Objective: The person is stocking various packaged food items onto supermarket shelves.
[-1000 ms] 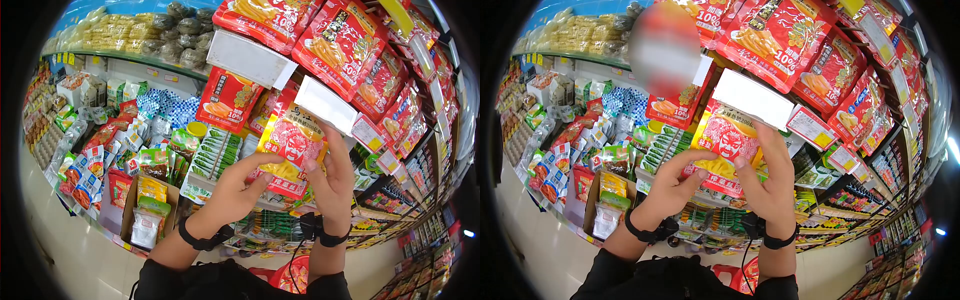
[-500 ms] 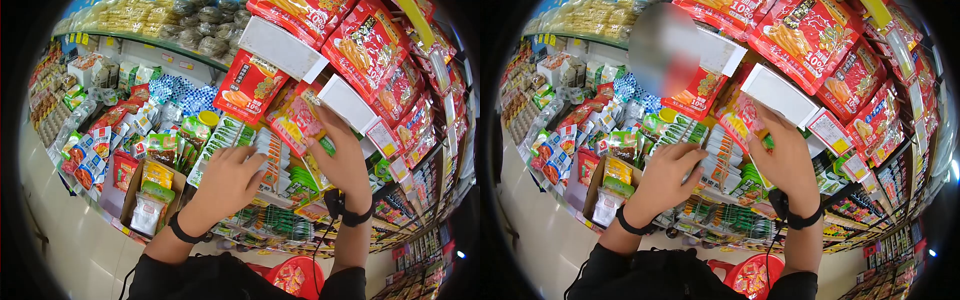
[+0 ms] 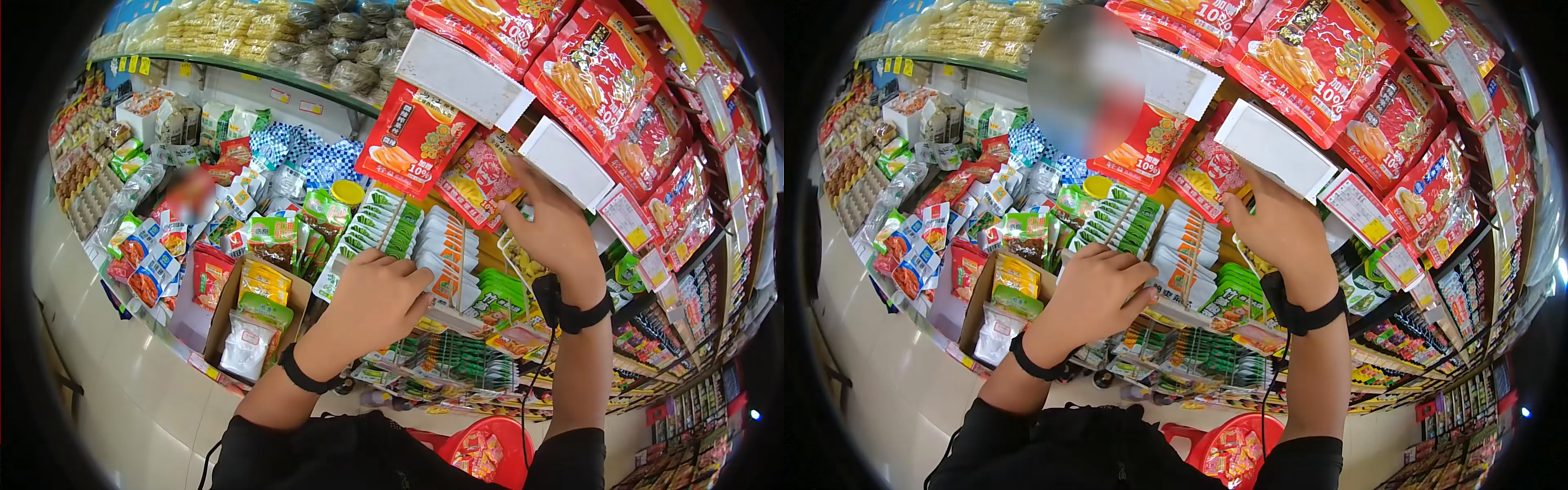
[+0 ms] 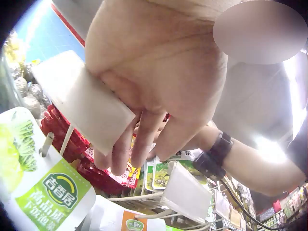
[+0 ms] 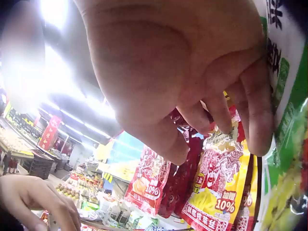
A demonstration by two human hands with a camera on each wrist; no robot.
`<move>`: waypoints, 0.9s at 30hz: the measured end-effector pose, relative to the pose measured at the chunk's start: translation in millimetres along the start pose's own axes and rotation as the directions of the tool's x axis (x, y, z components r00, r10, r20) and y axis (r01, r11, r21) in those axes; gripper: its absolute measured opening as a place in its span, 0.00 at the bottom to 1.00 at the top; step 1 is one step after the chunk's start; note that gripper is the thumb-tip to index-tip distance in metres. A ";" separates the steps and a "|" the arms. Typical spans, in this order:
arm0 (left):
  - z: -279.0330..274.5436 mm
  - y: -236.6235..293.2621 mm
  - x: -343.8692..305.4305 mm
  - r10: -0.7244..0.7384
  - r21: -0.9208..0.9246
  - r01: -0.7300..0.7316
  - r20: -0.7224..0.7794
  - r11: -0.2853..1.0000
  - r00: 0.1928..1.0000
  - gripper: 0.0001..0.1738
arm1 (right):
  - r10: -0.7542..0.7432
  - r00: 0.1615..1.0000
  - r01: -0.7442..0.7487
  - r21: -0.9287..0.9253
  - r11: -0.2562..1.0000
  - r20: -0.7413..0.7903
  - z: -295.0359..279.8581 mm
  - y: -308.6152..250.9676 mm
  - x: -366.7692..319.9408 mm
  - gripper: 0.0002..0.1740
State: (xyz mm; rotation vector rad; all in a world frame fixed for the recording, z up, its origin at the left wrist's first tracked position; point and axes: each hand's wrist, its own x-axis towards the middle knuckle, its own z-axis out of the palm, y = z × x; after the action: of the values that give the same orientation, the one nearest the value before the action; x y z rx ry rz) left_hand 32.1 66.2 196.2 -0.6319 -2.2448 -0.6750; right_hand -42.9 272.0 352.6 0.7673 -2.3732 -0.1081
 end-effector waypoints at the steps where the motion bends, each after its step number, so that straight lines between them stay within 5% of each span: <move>1: 0.1 -0.1 -0.6 0.004 0.001 -0.004 -0.006 1.000 1.000 0.10 | -0.034 0.999 0.033 -0.046 0.998 -0.017 1.0 0.4 -1.0 0.33; 4: 0.0 0.1 -0.8 0.015 -0.003 -0.015 -0.021 1.000 1.000 0.09 | -0.092 0.994 0.088 -0.057 0.994 -0.065 4.8 1.3 -5.1 0.30; 12: 2.0 -1.6 -2.7 0.046 -0.020 -0.047 -0.060 0.999 0.997 0.07 | -0.030 0.990 -0.020 0.355 0.935 0.135 -26.6 -18.3 -35.9 0.23; 18: 0.0 12.2 -4.5 0.094 -0.253 -0.153 -0.233 0.955 0.968 0.08 | -0.151 0.980 0.067 0.491 0.869 0.132 -48.2 -11.1 -85.7 0.23; 23: 5.1 43.0 -17.8 0.137 -0.373 -0.182 -0.146 0.910 0.980 0.10 | -0.264 0.938 0.023 0.718 0.695 0.226 -59.8 19.1 -139.0 0.24; 27: 29.5 71.1 -34.5 0.130 -0.542 -0.076 0.063 0.837 0.989 0.09 | -0.207 0.950 -0.030 0.728 0.685 0.234 -50.3 61.6 -209.9 0.25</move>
State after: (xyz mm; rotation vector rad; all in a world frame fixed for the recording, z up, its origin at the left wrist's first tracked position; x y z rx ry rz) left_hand 83.0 129.1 172.6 -1.0706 -2.0829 -1.2647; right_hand 88.4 444.3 293.7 1.3118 -2.6629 0.7947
